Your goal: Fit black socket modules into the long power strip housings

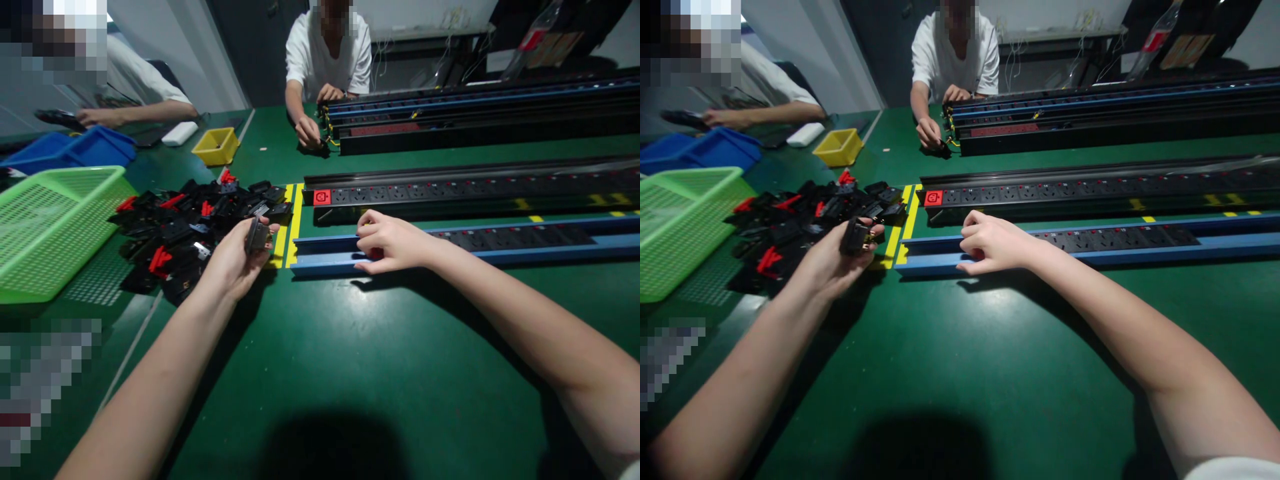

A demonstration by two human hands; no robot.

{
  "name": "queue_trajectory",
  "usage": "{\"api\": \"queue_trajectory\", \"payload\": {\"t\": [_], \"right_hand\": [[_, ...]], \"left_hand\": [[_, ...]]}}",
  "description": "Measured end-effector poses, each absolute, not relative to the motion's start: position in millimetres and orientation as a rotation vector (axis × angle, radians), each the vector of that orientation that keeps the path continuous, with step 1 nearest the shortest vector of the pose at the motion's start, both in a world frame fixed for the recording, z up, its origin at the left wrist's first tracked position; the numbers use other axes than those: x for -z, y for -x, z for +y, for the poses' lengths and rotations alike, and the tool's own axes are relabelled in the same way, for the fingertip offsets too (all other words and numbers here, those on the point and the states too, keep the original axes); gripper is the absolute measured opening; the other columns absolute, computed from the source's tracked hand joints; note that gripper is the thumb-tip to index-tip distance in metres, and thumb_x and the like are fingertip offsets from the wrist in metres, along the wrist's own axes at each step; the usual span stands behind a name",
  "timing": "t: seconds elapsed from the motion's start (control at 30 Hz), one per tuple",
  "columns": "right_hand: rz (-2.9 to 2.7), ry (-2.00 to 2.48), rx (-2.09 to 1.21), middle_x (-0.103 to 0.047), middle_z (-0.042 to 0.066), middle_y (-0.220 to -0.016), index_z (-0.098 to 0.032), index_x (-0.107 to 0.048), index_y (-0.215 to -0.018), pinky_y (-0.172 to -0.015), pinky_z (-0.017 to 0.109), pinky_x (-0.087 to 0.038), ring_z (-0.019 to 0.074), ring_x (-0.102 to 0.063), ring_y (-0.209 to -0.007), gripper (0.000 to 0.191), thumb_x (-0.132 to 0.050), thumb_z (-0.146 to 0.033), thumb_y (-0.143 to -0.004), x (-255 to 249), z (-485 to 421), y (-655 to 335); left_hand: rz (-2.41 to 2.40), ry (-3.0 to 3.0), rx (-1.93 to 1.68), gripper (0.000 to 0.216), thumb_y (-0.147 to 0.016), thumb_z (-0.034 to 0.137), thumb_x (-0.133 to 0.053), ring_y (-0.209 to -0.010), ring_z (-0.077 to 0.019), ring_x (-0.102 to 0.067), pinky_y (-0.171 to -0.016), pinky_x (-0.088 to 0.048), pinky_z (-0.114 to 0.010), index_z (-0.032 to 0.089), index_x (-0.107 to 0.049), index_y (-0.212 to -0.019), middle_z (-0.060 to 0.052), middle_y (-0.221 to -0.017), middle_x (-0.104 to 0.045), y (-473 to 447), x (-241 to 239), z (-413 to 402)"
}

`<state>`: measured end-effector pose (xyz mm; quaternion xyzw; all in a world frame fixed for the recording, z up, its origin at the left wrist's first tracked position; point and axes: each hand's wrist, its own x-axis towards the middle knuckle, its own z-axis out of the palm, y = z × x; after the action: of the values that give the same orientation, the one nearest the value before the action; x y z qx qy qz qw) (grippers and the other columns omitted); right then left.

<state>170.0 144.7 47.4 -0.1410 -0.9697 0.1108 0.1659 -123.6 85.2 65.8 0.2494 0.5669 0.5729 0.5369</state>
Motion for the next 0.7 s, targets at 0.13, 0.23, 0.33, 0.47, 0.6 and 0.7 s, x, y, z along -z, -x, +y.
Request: {"api": "queue_trajectory", "payload": {"t": [0.13,0.23,0.33,0.47,0.6,0.7], "right_hand": [[-2.761,0.408,-0.319,-0.055,0.003,-0.066,-0.021,-0.053,-0.061,-0.078,0.035,-0.044,0.0222,-0.05,-0.087,0.037,-0.063,-0.045,-0.087,-47.4,144.5,-170.1],[-2.766,0.424,-0.313,-0.055,0.003,-0.066,-0.021,-0.053,-0.061,-0.078,0.034,-0.043,0.0224,-0.05,-0.088,0.038,-0.063,-0.046,-0.087,-47.3,144.0,-170.1],[-2.772,0.445,-0.304,-0.055,0.004,-0.067,-0.021,-0.053,-0.062,-0.075,0.034,-0.042,0.0227,-0.05,-0.09,0.038,-0.062,-0.047,-0.088,-47.1,143.6,-170.3],[-2.772,0.443,-0.304,-0.055,0.004,-0.068,-0.021,-0.053,-0.062,-0.075,0.034,-0.042,0.0226,-0.05,-0.089,0.039,-0.061,-0.048,-0.089,-47.1,143.4,-170.3],[-2.764,0.415,-0.306,-0.055,0.003,-0.067,-0.021,-0.052,-0.061,-0.08,0.035,-0.043,0.0214,-0.05,-0.086,0.039,-0.062,-0.047,-0.089,-47.0,143.8,-170.2],[-2.758,0.411,-0.302,-0.055,0.003,-0.067,-0.021,-0.052,-0.061,-0.08,0.035,-0.044,0.0214,-0.05,-0.085,0.039,-0.062,-0.047,-0.089,-46.7,143.9,-170.4]], "left_hand": [[1.294,-0.445,-1.455,0.01,-0.081,0.024,-0.064,-0.049,-0.0047,-0.051,-0.038,-0.038,-0.013,0.015,-0.065,-0.086,-0.003,-0.08,-0.07,114.1,-49.3,83.0],[1.328,-0.543,-1.588,0.022,-0.072,0.03,-0.075,-0.061,-0.0071,-0.058,-0.042,-0.04,-0.013,0.016,-0.07,-0.088,-0.002,-0.085,-0.069,108.7,-33.6,81.0],[1.382,-0.699,-1.629,0.035,-0.069,0.039,-0.079,-0.073,-0.0104,-0.062,-0.05,-0.045,-0.014,0.018,-0.074,-0.097,-0.004,-0.095,-0.071,105.8,-22.0,78.4],[1.442,-0.802,-1.624,0.035,-0.076,0.045,-0.071,-0.076,-0.0116,-0.061,-0.054,-0.046,-0.016,0.017,-0.075,-0.097,-0.005,-0.095,-0.069,107.7,-12.5,77.1],[1.539,-0.934,-1.58,0.03,-0.077,0.044,-0.065,-0.072,-0.0128,-0.058,-0.055,-0.047,-0.021,0.016,-0.071,-0.087,-0.002,-0.087,-0.065,114.4,-3.6,79.9],[1.578,-1.009,-1.513,0.029,-0.076,0.044,-0.066,-0.072,-0.0132,-0.058,-0.062,-0.047,-0.023,0.017,-0.068,-0.085,-0.001,-0.084,-0.065,118.6,2.8,83.1]]}}
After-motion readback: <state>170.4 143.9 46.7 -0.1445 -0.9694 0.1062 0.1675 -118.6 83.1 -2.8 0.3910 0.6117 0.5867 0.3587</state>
